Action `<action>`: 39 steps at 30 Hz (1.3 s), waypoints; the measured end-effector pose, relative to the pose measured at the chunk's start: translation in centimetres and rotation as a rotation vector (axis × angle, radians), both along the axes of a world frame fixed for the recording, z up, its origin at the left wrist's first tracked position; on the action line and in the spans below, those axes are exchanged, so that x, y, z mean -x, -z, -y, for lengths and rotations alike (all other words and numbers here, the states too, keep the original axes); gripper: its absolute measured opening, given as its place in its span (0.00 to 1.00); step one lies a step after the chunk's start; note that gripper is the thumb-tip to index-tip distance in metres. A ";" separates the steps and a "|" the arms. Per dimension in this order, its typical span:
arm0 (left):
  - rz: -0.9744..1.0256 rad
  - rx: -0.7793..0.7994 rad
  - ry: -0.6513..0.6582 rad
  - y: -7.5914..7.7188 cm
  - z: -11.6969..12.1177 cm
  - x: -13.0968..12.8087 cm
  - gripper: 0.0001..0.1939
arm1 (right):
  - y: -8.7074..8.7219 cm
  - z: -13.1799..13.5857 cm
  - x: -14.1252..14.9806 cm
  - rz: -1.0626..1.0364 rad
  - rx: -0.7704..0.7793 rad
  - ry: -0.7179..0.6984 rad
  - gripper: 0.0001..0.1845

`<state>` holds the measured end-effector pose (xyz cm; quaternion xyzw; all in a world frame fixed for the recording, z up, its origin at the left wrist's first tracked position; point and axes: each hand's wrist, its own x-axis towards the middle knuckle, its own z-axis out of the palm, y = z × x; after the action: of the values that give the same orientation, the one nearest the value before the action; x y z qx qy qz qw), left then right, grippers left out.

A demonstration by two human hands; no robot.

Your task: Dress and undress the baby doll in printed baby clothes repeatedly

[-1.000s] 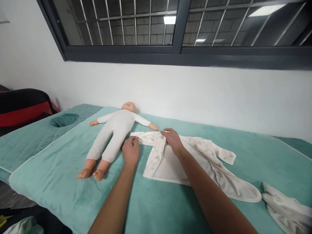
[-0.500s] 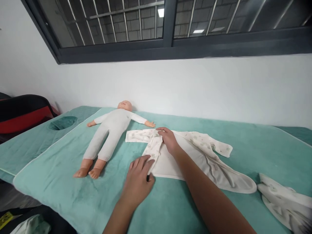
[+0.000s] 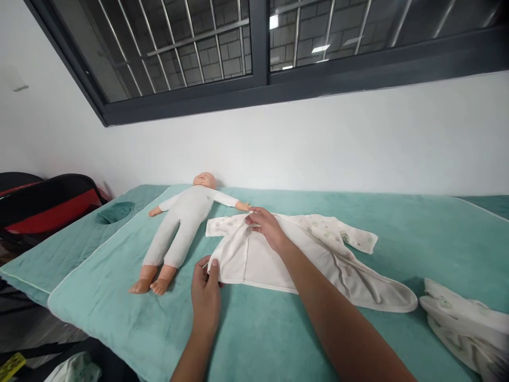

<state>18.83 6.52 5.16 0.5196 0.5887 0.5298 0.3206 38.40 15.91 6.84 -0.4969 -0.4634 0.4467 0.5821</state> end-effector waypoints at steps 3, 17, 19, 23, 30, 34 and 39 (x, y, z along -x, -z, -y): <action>0.041 0.058 -0.014 -0.1 -0.1 -0.1 0.24 | 0.9 -0.5 0.6 0.208 -0.049 -0.035 0.27; -0.642 -0.422 0.024 2.2 -0.8 -0.5 0.12 | 1.9 0.1 0.9 0.855 -0.169 -0.079 0.27; -0.599 -0.337 0.015 2.2 -1.1 -0.4 0.11 | 1.7 0.1 0.7 0.920 -0.173 0.020 0.24; -0.437 -0.325 -0.069 1.9 -1.4 0.2 0.08 | 1.2 0.3 -0.1 0.967 -0.169 0.128 0.17; -0.441 -0.414 -0.223 1.8 -0.8 0.2 0.14 | 1.3 1.0 0.6 1.047 -0.245 -0.087 0.15; -0.526 -0.532 0.078 1.9 -0.2 -0.3 0.13 | 1.4 1.3 1.0 1.120 -0.240 -0.217 0.24; -0.713 -0.526 0.238 2.0 0.2 -0.5 0.10 | 1.6 2.8 -0.9 1.174 -0.134 -0.088 0.28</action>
<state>19.29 6.34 3.15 0.7972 0.4438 0.4090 0.0138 39.35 13.14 5.27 -0.6034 -0.7552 0.0905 0.2396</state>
